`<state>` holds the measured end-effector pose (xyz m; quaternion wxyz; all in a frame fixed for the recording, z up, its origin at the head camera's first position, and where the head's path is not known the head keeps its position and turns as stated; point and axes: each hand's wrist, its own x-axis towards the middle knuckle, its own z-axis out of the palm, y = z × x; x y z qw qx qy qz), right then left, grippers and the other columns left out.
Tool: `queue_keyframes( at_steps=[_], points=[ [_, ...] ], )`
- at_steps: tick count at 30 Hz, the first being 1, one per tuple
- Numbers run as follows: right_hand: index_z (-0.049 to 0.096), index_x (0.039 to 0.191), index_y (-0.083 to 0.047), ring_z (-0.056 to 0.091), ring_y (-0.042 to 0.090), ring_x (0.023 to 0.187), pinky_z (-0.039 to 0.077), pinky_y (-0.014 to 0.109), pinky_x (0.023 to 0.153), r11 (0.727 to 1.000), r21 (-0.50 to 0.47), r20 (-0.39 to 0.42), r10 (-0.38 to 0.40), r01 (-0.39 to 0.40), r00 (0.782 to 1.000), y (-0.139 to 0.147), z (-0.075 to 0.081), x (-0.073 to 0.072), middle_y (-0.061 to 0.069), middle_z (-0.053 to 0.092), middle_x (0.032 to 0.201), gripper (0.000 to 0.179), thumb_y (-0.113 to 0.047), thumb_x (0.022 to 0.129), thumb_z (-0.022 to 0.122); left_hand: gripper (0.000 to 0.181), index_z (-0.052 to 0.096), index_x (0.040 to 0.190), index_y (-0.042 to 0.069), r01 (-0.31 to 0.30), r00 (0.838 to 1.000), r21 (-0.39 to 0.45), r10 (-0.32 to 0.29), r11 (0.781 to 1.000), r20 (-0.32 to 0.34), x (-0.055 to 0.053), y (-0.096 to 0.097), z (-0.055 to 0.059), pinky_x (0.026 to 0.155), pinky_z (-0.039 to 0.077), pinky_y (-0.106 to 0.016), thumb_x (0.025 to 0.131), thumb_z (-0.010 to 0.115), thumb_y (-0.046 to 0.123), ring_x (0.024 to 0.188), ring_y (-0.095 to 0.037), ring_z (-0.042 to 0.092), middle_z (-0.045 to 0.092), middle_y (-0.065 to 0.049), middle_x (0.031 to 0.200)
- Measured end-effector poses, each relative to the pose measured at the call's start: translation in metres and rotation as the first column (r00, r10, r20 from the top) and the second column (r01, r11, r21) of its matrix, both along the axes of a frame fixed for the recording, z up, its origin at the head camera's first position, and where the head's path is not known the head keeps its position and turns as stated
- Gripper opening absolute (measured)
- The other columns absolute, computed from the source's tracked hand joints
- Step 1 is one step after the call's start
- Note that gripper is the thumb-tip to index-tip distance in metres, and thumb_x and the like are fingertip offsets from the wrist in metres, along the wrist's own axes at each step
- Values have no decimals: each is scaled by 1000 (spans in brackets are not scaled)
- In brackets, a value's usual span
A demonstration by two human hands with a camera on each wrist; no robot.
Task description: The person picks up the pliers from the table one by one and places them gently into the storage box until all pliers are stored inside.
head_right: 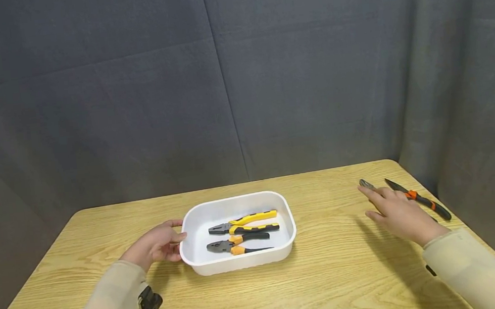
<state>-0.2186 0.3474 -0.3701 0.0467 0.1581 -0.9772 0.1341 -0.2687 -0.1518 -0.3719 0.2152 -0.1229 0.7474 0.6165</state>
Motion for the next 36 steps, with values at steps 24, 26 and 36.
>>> queue_keyframes(
  at_steps=[24,26,36],
  points=[
    [32,146,2,37,66,109,41,72,76,996,-30,74,-81,83,994,22,-23,-17,43,35,126,60,-24,99,58,45,31,142,2,-15,1000,-20,15,1000,-4,2,2,0,45,50,-19,100,46,0,56,-14,49,49,-15,86],
    [32,146,2,38,66,107,42,70,74,995,-23,78,-92,94,993,23,-24,-19,44,35,126,60,-24,98,59,44,32,142,1,-14,1000,-16,14,1000,-8,2,2,0,45,50,-18,100,46,0,56,-14,49,48,-15,85],
    [31,145,6,37,68,105,41,73,74,995,7,123,-100,100,987,31,-31,-26,46,33,126,63,-25,97,58,44,32,142,1,-13,1000,-10,13,1000,-13,1,1,-1,45,50,-19,100,46,0,53,-13,49,48,-15,86]
  ],
)
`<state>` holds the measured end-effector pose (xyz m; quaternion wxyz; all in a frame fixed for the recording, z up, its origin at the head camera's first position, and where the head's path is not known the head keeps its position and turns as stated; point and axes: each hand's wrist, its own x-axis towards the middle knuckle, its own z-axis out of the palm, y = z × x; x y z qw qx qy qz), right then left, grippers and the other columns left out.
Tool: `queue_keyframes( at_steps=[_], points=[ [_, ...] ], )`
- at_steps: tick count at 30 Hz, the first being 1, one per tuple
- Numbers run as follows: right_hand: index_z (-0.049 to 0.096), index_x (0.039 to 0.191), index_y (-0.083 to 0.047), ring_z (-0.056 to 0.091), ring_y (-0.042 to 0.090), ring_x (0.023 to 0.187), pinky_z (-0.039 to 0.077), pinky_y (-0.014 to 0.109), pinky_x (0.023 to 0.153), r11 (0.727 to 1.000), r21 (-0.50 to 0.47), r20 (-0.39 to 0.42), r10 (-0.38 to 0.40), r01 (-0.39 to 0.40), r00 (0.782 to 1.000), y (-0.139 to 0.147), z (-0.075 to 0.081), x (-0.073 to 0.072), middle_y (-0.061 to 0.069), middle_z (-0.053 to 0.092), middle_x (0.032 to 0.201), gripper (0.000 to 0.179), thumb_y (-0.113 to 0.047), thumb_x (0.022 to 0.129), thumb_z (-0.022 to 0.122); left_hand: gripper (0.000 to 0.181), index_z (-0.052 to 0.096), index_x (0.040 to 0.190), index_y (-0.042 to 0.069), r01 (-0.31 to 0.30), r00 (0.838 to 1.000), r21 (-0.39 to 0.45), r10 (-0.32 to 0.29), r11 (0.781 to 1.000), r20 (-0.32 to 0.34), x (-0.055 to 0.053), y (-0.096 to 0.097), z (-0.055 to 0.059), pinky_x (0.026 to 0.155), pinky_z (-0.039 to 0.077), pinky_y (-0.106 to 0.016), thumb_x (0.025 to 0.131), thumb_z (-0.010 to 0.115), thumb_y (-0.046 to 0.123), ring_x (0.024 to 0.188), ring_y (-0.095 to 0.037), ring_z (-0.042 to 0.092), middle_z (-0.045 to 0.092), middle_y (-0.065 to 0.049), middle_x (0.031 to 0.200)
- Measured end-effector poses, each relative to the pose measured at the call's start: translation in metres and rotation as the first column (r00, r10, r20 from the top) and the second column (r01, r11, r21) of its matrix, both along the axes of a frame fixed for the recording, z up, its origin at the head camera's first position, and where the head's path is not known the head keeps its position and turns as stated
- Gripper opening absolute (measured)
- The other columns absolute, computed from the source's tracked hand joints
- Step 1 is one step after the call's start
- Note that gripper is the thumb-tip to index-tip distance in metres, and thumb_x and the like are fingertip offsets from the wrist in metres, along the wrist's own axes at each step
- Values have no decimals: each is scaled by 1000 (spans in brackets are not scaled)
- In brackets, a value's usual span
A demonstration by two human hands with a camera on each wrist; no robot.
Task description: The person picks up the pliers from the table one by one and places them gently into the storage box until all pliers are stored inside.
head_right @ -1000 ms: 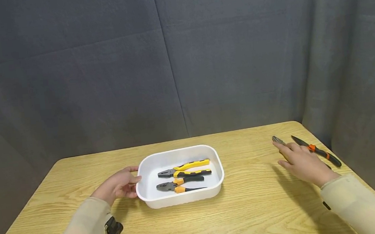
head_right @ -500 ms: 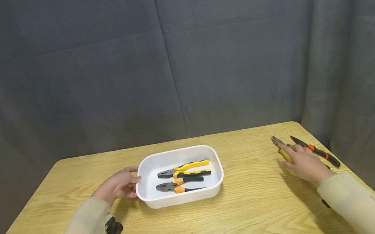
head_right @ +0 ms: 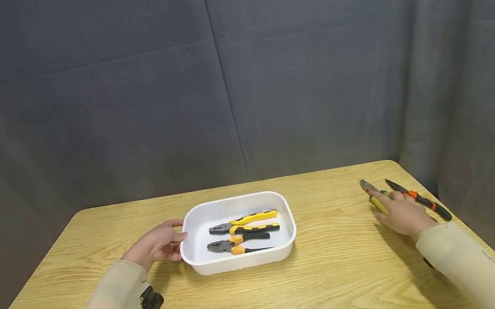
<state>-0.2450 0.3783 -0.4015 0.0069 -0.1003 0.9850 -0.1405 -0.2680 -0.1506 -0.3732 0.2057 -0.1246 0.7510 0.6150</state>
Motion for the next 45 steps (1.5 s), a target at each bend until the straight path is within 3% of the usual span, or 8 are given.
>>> queue_keyframes(
  at_steps=[6,16,24,38,45],
  points=[
    [35,142,4,46,60,94,48,65,65,998,60,7,-23,23,1000,5,-4,-6,45,37,121,62,-25,94,62,44,31,141,1,14,1000,-3,-14,1000,7,1,0,0,44,50,-19,100,46,0,51,-12,49,50,-15,84],
    [31,143,5,48,56,90,48,60,60,991,105,74,-93,85,993,10,-4,-12,43,35,118,69,-35,95,59,44,32,142,2,11,1000,-9,-11,1000,7,1,3,-1,45,51,-18,100,47,0,54,-13,49,48,-14,85],
    [31,144,0,43,63,99,44,67,67,985,135,111,-127,112,986,11,-6,-16,45,33,122,66,-36,95,58,42,33,140,2,8,1000,-6,-8,1000,16,0,4,-2,44,50,-18,100,46,1,54,-13,48,49,-15,85],
    [36,143,-3,55,49,80,47,60,59,977,185,33,-114,106,993,9,-11,-16,35,47,98,56,-26,96,56,45,31,143,3,4,1000,-2,-4,1000,21,1,3,1,45,51,-18,100,47,1,56,-14,49,48,-16,87],
    [36,141,5,56,55,81,50,61,63,980,180,35,-90,82,995,6,-9,-20,45,44,105,56,-25,96,54,46,31,143,3,6,1000,5,-6,1000,24,1,2,2,45,51,-18,100,47,1,56,-13,48,48,-15,87]
  ],
)
